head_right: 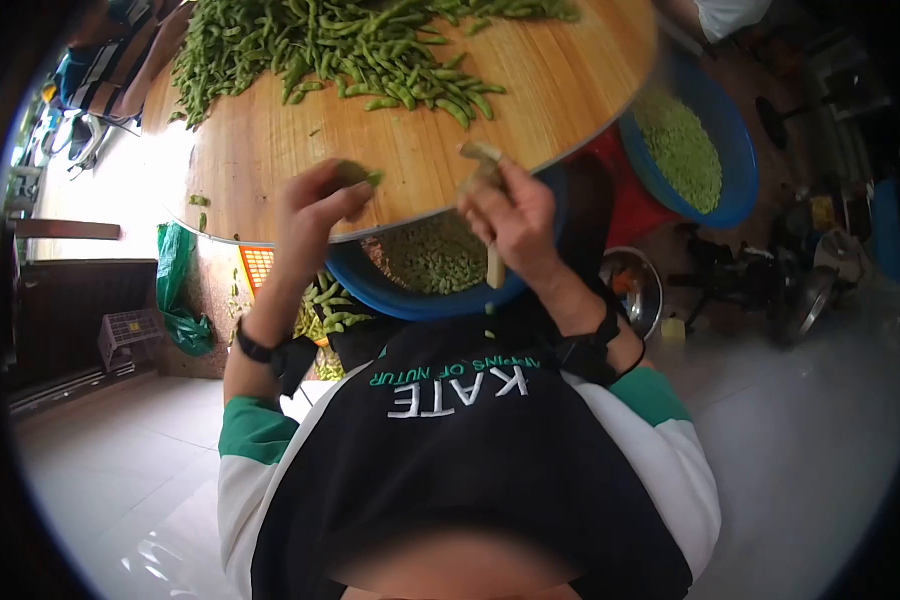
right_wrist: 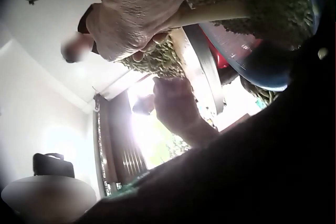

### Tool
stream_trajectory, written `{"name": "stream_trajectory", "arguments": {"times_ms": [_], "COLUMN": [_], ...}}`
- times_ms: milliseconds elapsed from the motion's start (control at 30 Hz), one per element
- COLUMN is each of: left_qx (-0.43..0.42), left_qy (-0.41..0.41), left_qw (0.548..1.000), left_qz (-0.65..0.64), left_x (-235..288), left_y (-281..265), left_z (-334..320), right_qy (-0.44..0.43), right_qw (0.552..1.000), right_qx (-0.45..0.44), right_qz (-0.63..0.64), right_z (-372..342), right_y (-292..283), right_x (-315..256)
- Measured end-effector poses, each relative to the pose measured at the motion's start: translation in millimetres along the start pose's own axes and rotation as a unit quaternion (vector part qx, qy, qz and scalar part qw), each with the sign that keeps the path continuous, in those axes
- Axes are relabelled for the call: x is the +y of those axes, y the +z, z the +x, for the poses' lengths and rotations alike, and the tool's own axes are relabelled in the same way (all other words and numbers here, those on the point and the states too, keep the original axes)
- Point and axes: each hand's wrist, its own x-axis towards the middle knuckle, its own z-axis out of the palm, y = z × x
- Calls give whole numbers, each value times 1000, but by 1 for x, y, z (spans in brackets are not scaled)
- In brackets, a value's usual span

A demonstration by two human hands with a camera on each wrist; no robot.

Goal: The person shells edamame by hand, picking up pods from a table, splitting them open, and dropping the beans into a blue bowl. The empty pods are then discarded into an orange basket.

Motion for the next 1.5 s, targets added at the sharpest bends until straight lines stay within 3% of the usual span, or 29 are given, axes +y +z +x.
{"name": "stream_trajectory", "arguments": {"times_ms": [33,67,100,167,200,267,333,400,467,533,667,767,800,867,900,967,1100,1167,1200,1267,1367,1500], "left_qx": [-16,-78,-168,-201,-202,-200,-123,-97,-52,-13,60,11,11,42,43,9,21,11,9,-29,-34,-37], "left_qy": [29,52,-13,-36,-80,25,156,234,216,187,189,116,117,218,219,114,87,16,16,-56,-60,-83], "left_qw": [989,929,874,764,733,757,848,865,867,816,815,901,899,842,840,896,928,996,997,994,979,977], "left_qz": [143,358,457,613,644,621,491,432,446,547,544,419,423,491,494,430,362,82,81,-86,-194,-195], "left_x": [4,14,21,33,39,33,33,27,6,-12,-25,-21,-23,-28,-27,-24,-20,-35,-33,-28,-22,-28], "left_y": [-14,-34,-51,-62,-59,-54,-24,9,43,65,77,55,50,43,40,35,32,23,22,19,27,22], "left_z": [-13,-26,-37,-60,-64,-53,-23,23,70,104,118,114,111,103,101,96,85,85,81,68,47,39], "right_qy": [3,2,-22,-27,-25,-19,15,17,3,-1,-20,32,50,65,83,103,113,144,144,158,156,167], "right_qw": [999,996,995,995,995,994,995,997,999,999,997,996,996,995,993,990,987,981,981,974,958,950], "right_qx": [16,32,31,35,37,39,24,30,19,27,60,22,6,-13,-23,-35,-43,-67,-65,-79,-107,-133], "right_qz": [41,80,91,91,93,98,94,69,50,41,48,79,76,74,81,92,106,113,112,140,215,229], "right_z": [4,7,10,15,18,19,22,20,17,14,9,8,10,15,17,19,23,24,25,27,28,28], "right_y": [-7,-13,-20,-32,-34,-33,-27,-21,-20,-27,-46,-52,-50,-43,-38,-30,-21,-18,-16,-13,-6,1], "right_x": [-1,0,3,1,0,0,3,3,2,-1,-3,0,1,1,2,4,9,9,9,9,6,7]}}
